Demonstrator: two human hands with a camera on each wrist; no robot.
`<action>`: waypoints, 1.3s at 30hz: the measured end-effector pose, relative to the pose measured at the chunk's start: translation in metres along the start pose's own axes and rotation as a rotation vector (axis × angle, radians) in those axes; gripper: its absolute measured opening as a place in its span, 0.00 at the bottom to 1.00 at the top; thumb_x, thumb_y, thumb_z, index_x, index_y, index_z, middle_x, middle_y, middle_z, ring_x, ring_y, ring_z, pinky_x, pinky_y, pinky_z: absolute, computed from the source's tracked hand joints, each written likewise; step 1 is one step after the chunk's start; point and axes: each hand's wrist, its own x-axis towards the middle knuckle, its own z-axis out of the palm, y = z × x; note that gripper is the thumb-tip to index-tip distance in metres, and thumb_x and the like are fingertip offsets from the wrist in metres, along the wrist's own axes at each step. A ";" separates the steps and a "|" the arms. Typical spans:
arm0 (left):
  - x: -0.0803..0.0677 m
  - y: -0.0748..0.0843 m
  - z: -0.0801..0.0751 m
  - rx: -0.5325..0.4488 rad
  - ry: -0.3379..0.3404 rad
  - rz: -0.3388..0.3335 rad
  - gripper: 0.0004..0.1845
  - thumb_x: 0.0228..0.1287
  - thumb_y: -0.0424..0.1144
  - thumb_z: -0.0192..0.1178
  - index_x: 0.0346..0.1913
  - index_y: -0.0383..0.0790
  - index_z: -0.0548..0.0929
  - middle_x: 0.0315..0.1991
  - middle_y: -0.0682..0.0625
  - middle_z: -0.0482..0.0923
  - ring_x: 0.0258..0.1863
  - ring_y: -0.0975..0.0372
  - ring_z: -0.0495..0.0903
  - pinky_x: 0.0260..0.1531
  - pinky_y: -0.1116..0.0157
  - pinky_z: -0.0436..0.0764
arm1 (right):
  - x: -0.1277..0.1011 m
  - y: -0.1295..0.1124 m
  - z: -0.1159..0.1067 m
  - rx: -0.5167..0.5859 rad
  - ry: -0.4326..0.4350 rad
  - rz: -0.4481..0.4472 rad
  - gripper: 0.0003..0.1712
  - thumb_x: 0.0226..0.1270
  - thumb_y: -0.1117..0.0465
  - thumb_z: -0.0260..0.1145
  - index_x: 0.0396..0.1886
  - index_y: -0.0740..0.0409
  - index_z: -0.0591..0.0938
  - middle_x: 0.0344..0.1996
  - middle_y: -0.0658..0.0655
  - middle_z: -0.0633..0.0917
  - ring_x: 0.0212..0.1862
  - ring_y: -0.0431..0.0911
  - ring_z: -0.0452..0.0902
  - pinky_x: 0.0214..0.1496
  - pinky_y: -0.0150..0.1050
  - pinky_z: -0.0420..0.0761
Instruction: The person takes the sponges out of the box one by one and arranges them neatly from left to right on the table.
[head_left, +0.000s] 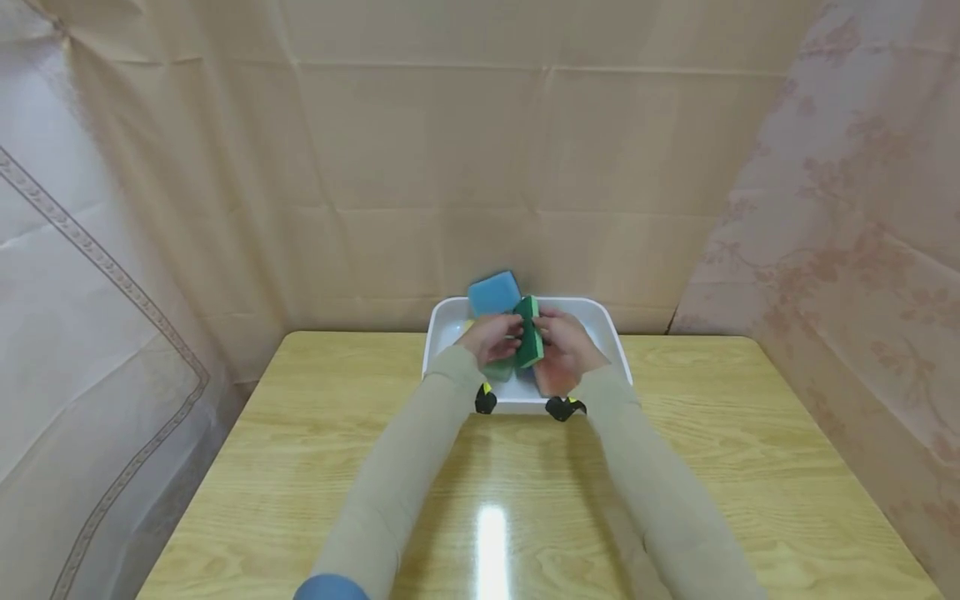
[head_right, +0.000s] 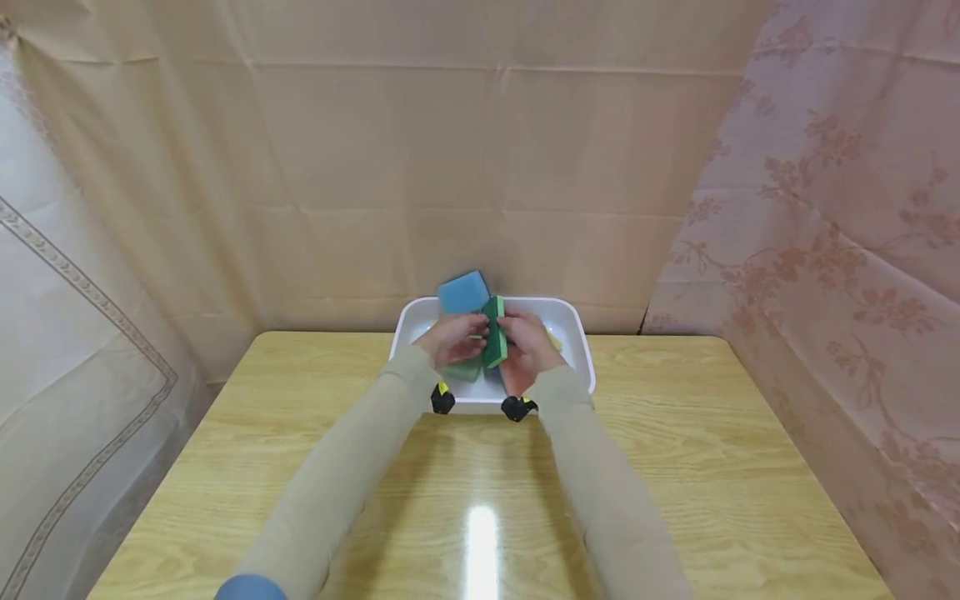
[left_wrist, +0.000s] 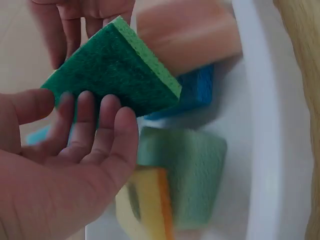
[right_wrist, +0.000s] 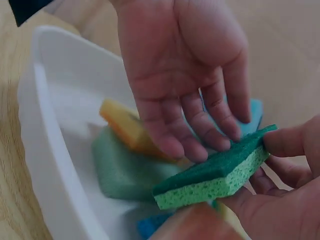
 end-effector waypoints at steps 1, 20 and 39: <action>-0.001 0.000 0.001 -0.004 0.000 0.015 0.16 0.77 0.41 0.55 0.61 0.38 0.78 0.44 0.51 0.79 0.39 0.61 0.79 0.58 0.58 0.78 | -0.003 -0.002 0.000 -0.025 0.005 -0.014 0.28 0.81 0.66 0.50 0.78 0.61 0.63 0.71 0.69 0.69 0.71 0.58 0.66 0.70 0.50 0.70; -0.037 -0.005 0.001 -0.081 -0.031 0.222 0.24 0.71 0.39 0.65 0.63 0.35 0.71 0.58 0.41 0.75 0.54 0.53 0.79 0.59 0.54 0.78 | -0.060 -0.012 0.021 0.015 0.057 -0.225 0.29 0.81 0.68 0.52 0.77 0.63 0.63 0.72 0.63 0.68 0.71 0.53 0.64 0.71 0.52 0.69; -0.083 -0.028 -0.009 -0.019 -0.038 0.347 0.32 0.71 0.44 0.65 0.73 0.38 0.67 0.64 0.41 0.74 0.62 0.53 0.75 0.60 0.55 0.79 | -0.110 0.009 0.041 -0.190 0.174 -0.415 0.26 0.77 0.66 0.60 0.72 0.62 0.70 0.62 0.63 0.77 0.61 0.56 0.76 0.62 0.49 0.79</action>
